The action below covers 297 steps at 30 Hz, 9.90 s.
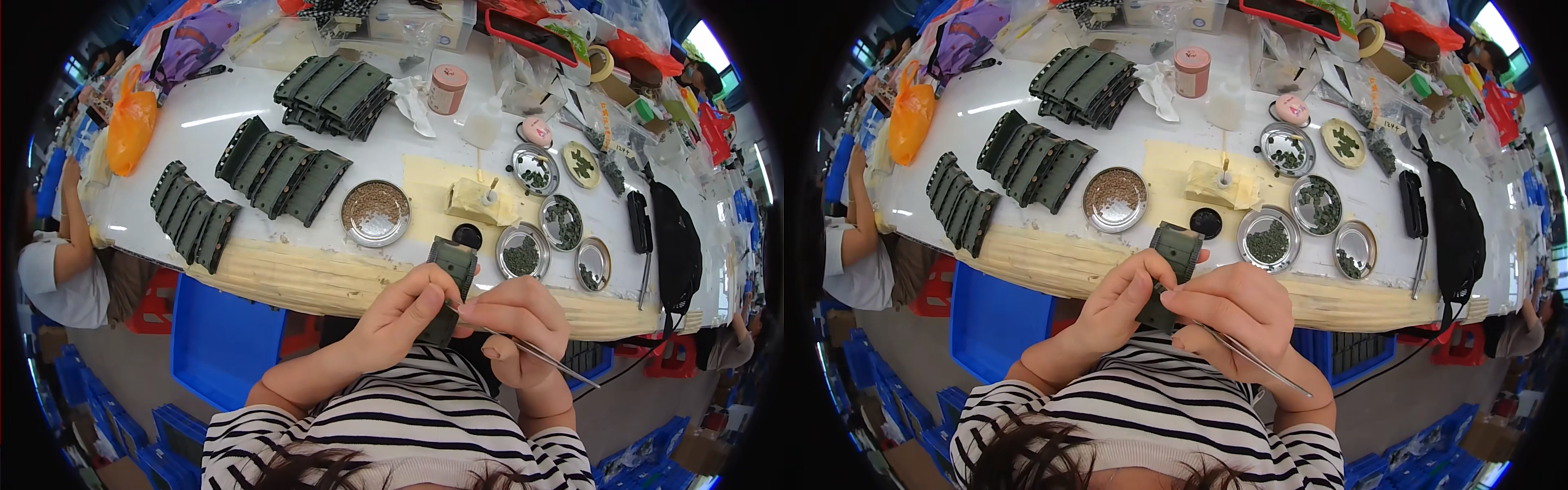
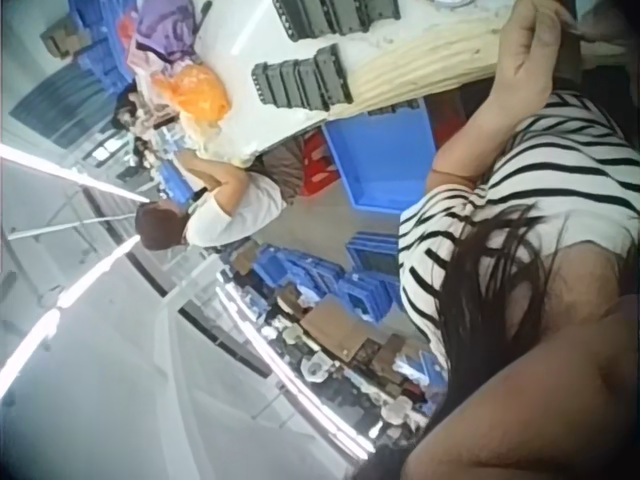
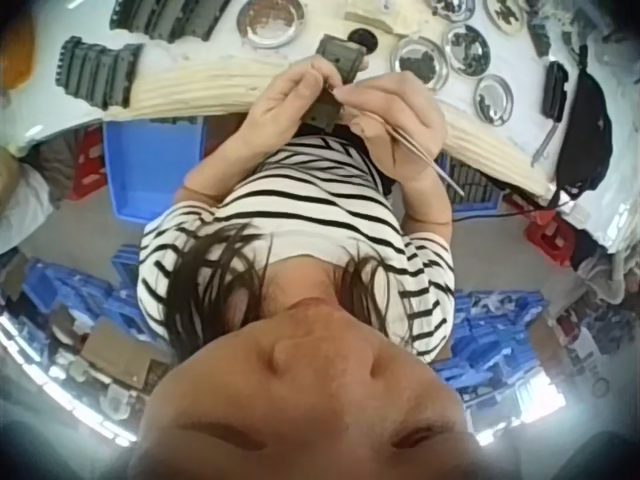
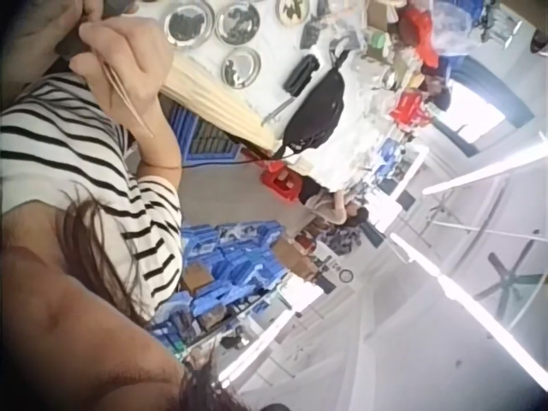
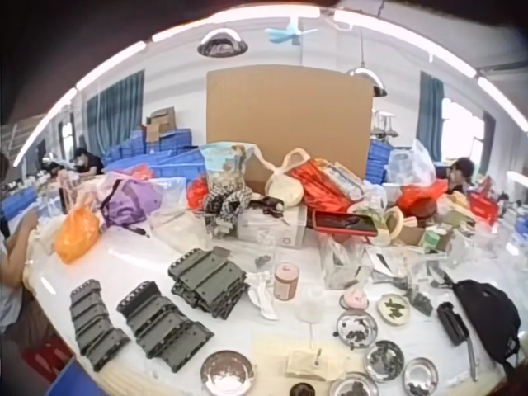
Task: Using a brush and tweezers to apply glue and attach small parts to model tank hulls.
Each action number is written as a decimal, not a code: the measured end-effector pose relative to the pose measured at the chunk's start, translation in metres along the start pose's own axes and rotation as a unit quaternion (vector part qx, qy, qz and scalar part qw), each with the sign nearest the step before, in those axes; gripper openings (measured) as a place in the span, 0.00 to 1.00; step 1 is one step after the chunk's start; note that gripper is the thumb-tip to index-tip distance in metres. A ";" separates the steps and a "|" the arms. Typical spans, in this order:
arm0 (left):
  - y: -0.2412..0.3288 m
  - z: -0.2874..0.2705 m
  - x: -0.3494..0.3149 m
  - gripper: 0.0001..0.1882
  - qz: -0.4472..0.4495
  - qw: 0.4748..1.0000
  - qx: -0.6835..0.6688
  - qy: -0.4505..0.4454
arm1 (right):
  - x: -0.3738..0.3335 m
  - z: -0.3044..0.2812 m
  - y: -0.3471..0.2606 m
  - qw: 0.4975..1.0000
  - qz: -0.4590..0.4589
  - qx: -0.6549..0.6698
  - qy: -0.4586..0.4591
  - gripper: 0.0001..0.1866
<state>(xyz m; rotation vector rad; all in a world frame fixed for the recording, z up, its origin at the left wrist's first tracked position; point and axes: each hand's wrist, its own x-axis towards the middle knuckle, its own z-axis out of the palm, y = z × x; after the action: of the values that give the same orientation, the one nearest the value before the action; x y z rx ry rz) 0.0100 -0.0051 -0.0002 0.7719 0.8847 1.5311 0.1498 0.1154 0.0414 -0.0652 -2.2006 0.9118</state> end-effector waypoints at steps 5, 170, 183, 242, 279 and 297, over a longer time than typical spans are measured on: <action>-0.004 -0.006 -0.001 0.17 0.012 0.999 0.049 -0.003 | -0.001 0.002 0.003 1.000 -0.004 0.000 -0.005 0.16; -0.017 0.003 -0.005 0.18 0.059 0.993 -0.034 0.097 | -0.004 0.014 -0.016 0.995 0.046 -0.061 0.067 0.14; -0.011 0.004 -0.003 0.17 0.027 0.988 -0.125 0.090 | -0.008 0.016 0.000 0.988 0.092 0.037 0.117 0.14; 0.017 -0.009 -0.007 0.17 -0.147 0.983 -0.045 -0.098 | 0.001 -0.028 0.061 0.910 0.085 0.388 -0.116 0.12; 0.017 -0.009 -0.005 0.16 -0.194 0.970 -0.091 -0.116 | 0.004 -0.027 0.070 0.833 0.156 0.517 -0.123 0.12; -0.002 -0.004 -0.006 0.19 0.030 0.996 -0.007 0.082 | 0.002 -0.004 0.015 0.974 0.140 0.161 0.081 0.11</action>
<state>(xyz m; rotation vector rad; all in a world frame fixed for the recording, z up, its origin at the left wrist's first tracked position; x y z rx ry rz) 0.0086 -0.0108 -0.0039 0.6747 0.9774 1.6695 0.1480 0.1301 0.0349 -0.2913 -1.8970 1.3609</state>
